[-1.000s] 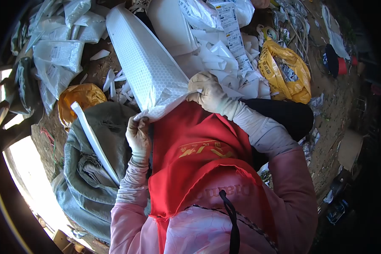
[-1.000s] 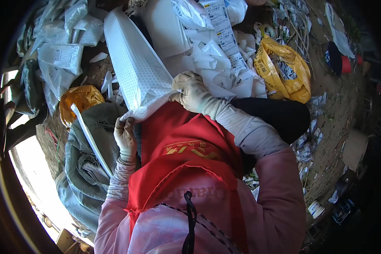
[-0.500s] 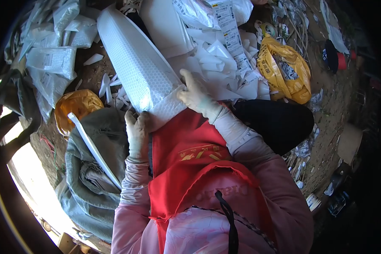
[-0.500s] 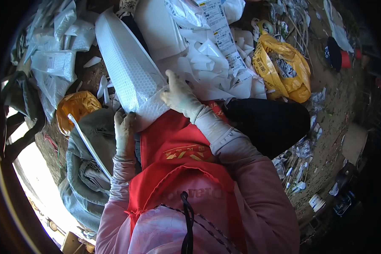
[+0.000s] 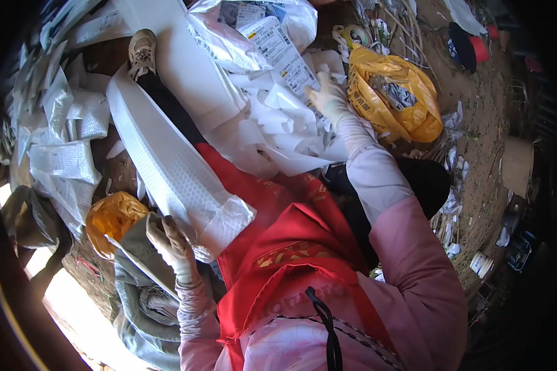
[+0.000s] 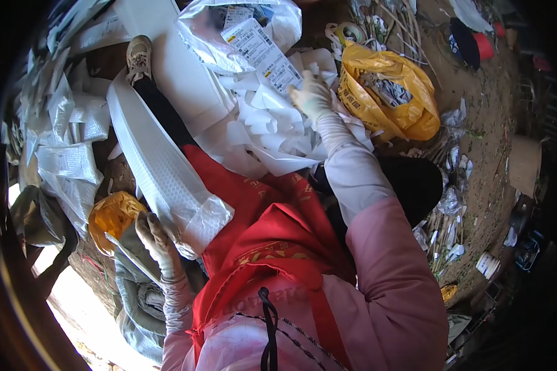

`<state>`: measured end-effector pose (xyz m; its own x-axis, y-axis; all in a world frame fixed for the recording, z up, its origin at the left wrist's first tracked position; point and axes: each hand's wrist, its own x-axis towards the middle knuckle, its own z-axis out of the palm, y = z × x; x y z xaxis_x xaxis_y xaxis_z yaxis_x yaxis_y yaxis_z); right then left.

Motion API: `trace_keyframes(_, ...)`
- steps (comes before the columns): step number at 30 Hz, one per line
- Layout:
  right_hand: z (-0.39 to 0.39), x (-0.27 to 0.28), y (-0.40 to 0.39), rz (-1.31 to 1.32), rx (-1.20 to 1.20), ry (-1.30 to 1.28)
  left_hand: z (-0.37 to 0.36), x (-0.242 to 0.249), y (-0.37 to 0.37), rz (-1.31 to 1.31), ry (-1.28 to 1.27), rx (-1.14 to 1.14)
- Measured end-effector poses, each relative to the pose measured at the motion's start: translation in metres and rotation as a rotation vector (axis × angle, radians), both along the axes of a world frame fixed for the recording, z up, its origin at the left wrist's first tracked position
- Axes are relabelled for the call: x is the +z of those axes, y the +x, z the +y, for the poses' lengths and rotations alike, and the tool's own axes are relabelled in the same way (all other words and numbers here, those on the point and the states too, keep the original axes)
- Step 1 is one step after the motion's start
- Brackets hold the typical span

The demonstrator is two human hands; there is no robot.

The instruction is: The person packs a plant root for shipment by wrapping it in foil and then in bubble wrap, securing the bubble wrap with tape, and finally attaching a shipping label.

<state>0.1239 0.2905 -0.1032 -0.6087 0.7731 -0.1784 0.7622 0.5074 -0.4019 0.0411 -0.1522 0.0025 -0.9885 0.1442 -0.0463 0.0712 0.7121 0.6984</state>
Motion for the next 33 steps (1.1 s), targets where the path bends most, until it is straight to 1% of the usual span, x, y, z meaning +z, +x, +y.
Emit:
trace_keyframes(1,0.022,-0.037,0.016,-0.005,-0.080,-0.156,0.023,0.014,-0.006,0.203,-0.042,0.000)
trace_keyframes(2,0.044,-0.074,0.031,-0.017,-0.170,-0.299,0.046,0.023,-0.010,0.289,-0.026,-0.103)
trace_keyframes(3,0.044,-0.074,0.029,0.078,-0.151,-0.439,0.071,0.032,-0.013,0.375,-0.006,-0.206)
trace_keyframes(5,0.037,-0.069,0.031,0.264,-0.106,-0.704,0.116,0.047,-0.012,0.266,-0.013,-0.542)
trace_keyframes(6,0.023,-0.022,0.021,0.453,-0.212,-0.969,0.136,0.040,-0.007,0.191,0.086,-0.580)
trace_keyframes(7,0.009,0.019,0.017,0.549,-0.207,-1.040,0.154,0.029,-0.003,0.113,0.185,-0.620)
trace_keyframes(9,-0.016,0.086,0.019,0.749,-0.195,-1.173,0.187,0.013,0.004,-0.109,0.226,-0.610)
trace_keyframes(11,-0.034,0.123,0.037,0.791,0.060,-1.095,0.207,-0.017,0.007,-0.683,0.621,-0.487)
trace_keyframes(13,-0.055,0.152,0.064,0.686,0.201,-0.972,0.221,-0.016,0.015,-0.915,0.766,-0.475)
trace_keyframes(14,-0.068,0.166,0.078,0.631,0.146,-0.995,0.227,-0.015,0.019,-1.032,0.827,-0.457)
trace_keyframes(15,-0.081,0.175,0.090,0.577,0.092,-1.020,0.229,0.008,0.028,-1.382,1.228,-0.177)
trace_keyframes(17,-0.109,0.174,0.100,0.734,0.126,-0.601,0.222,0.019,0.040,-1.321,1.068,-0.234)
trace_keyframes(18,-0.119,0.177,0.104,0.786,0.090,-0.583,0.218,0.021,0.045,-1.288,0.987,-0.268)
trace_keyframes(21,-0.129,0.177,0.116,0.725,0.270,-0.321,0.198,0.017,0.060,-0.276,0.593,-0.783)
trace_keyframes(23,-0.131,0.182,0.123,0.734,0.341,-0.288,0.195,0.018,0.069,-0.446,0.747,-0.703)
trace_keyframes(25,-0.134,0.192,0.127,0.760,0.385,-0.260,0.195,0.008,0.073,-0.621,0.883,-0.566)
trace_keyframes(26,-0.133,0.208,0.133,0.786,0.403,-0.257,0.198,-0.012,0.074,-0.714,0.940,-0.471)
trace_keyframes(27,-0.135,0.218,0.136,1.038,0.328,-0.502,0.197,-0.004,0.069,-0.907,0.929,-0.345)
trace_keyframes(28,-0.129,0.232,0.143,1.200,0.272,-0.645,0.196,0.003,0.064,-1.087,0.918,-0.191)
trace_keyframes(29,-0.120,0.251,0.147,1.401,0.216,-0.738,0.197,0.014,0.061,-1.078,0.685,-0.129)
trace_keyframes(31,-0.089,0.279,0.161,1.551,0.306,-0.751,0.181,-0.054,0.050,-0.957,0.516,-0.343)
trace_keyframes(32,-0.073,0.293,0.168,1.624,0.357,-0.759,0.176,-0.043,0.045,-0.705,0.351,-0.482)
trace_keyframes(33,-0.073,0.299,0.167,1.618,0.308,-0.732,0.167,-0.020,0.042,-0.451,0.176,-0.603)
